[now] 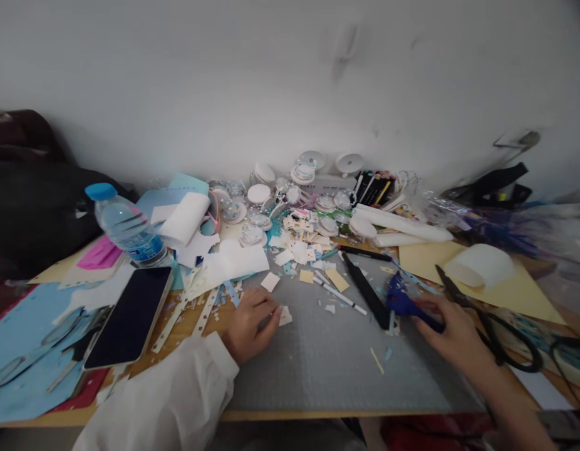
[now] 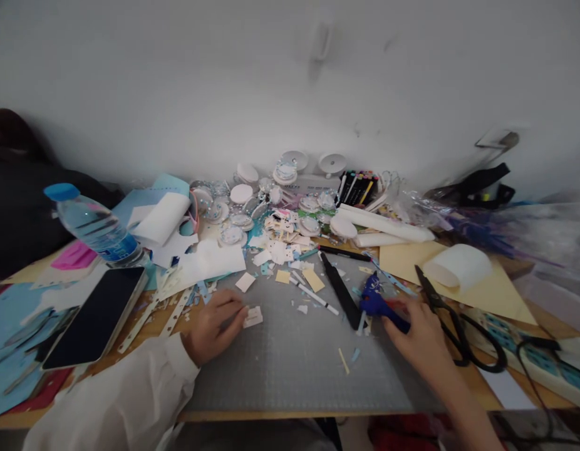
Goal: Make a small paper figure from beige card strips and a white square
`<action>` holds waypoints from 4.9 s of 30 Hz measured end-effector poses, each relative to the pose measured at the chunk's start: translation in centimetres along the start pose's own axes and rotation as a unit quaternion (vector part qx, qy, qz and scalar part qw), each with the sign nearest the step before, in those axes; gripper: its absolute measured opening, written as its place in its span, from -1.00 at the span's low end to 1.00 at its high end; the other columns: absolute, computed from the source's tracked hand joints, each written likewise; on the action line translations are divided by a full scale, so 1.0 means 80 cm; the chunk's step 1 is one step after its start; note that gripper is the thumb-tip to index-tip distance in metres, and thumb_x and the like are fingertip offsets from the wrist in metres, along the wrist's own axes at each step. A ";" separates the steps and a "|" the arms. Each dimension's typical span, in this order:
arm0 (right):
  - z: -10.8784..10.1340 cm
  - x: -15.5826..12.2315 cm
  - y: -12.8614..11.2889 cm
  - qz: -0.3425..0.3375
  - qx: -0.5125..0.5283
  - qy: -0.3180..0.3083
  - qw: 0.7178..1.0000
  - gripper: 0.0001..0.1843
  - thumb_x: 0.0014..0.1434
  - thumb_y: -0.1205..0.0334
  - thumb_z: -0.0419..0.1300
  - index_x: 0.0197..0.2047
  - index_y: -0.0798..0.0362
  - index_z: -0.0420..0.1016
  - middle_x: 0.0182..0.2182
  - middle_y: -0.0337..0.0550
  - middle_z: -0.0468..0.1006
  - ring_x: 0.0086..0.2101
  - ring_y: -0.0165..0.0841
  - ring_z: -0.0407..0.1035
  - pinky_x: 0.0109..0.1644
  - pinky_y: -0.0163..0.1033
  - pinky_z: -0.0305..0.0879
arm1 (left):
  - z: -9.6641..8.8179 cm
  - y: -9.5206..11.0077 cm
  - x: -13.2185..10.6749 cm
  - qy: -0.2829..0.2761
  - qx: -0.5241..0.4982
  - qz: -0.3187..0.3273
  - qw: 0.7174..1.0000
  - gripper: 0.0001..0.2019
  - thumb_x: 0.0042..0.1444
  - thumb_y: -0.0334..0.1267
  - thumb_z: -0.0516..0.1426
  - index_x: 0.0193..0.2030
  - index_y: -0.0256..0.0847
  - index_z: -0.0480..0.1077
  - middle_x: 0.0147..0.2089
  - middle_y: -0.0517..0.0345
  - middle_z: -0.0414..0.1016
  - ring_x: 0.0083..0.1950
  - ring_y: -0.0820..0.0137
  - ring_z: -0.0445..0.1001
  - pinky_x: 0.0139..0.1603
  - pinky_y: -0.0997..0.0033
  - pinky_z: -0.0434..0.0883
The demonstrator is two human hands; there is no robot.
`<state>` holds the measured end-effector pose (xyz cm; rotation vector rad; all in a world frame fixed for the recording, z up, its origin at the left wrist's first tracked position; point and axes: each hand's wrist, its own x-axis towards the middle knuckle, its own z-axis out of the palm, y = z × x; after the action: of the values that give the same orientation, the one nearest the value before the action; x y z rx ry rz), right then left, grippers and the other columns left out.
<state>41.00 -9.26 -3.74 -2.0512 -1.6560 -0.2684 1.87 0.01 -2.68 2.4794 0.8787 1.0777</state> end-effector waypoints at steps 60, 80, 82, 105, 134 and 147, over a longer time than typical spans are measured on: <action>-0.035 0.010 -0.270 -0.003 0.589 -0.287 0.755 -0.96 0.18 0.22 0.19 -0.29 -0.03 0.40 -0.44 -0.25 0.58 -0.41 -0.40 0.51 -0.32 -0.31 0.47 | -0.047 0.068 0.007 0.015 -0.357 -0.201 0.912 -0.92 0.12 -0.35 0.18 -0.23 -0.22 0.46 -0.39 0.13 0.53 -0.42 0.44 0.49 -0.44 0.50 0.46; 0.042 -0.076 -0.232 0.033 0.324 -0.315 0.891 -0.81 0.30 0.14 0.03 -0.21 -0.03 0.45 -0.29 -0.17 0.52 -0.25 -0.33 0.42 -0.16 -0.22 0.39 | 0.024 0.080 -0.059 -0.126 0.045 -0.110 0.985 -0.49 0.13 -0.47 0.00 0.26 -0.25 0.21 0.12 -0.10 0.45 0.10 0.14 0.40 0.03 0.10 0.44; 0.045 -0.078 -0.229 0.074 0.330 -0.339 0.878 -0.82 0.29 0.12 0.05 -0.21 -0.07 0.45 -0.30 -0.19 0.52 -0.27 -0.34 0.41 -0.17 -0.23 0.38 | 0.025 0.077 -0.057 -0.138 0.049 -0.108 0.983 -0.49 0.11 -0.46 0.02 0.25 -0.28 0.22 0.13 -0.08 0.45 0.10 0.12 0.40 0.02 0.10 0.45; 0.036 -0.061 -0.223 -0.042 0.353 -0.345 0.869 -0.71 0.33 0.18 -0.01 0.02 -0.16 0.47 -0.17 -0.18 0.57 -0.20 -0.32 0.45 -0.17 -0.23 0.44 | 0.022 0.075 -0.045 -0.125 0.081 -0.135 0.980 -0.74 0.15 -0.39 0.08 -0.03 -0.27 0.45 -0.01 0.15 0.58 0.05 0.20 0.37 -0.02 0.18 0.21; -0.041 -0.048 -0.131 0.050 0.048 0.108 0.992 -0.80 0.23 0.22 0.07 -0.14 0.05 0.47 -0.25 0.01 0.46 -0.19 -0.13 0.38 -0.02 0.03 0.31 | 0.022 0.081 -0.062 -0.123 0.105 -0.040 0.986 -0.63 0.19 -0.31 0.05 0.15 -0.27 0.33 0.13 0.05 0.46 0.09 0.19 0.36 0.02 0.18 0.20; -0.029 -0.048 -0.062 -0.018 -0.014 0.042 0.999 -0.70 0.17 0.19 -0.03 -0.14 0.11 0.43 -0.24 0.06 0.45 -0.16 -0.09 0.35 -0.03 0.06 0.30 | 0.024 0.082 -0.059 -0.071 0.074 0.018 0.995 -0.75 0.21 -0.39 0.01 -0.04 -0.26 0.43 -0.02 0.00 0.56 0.01 0.27 0.50 0.03 0.21 0.28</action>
<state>35.62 -12.99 -2.19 -2.0034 -1.6492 -0.3865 3.48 -8.11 -3.41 2.6643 0.9047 0.8630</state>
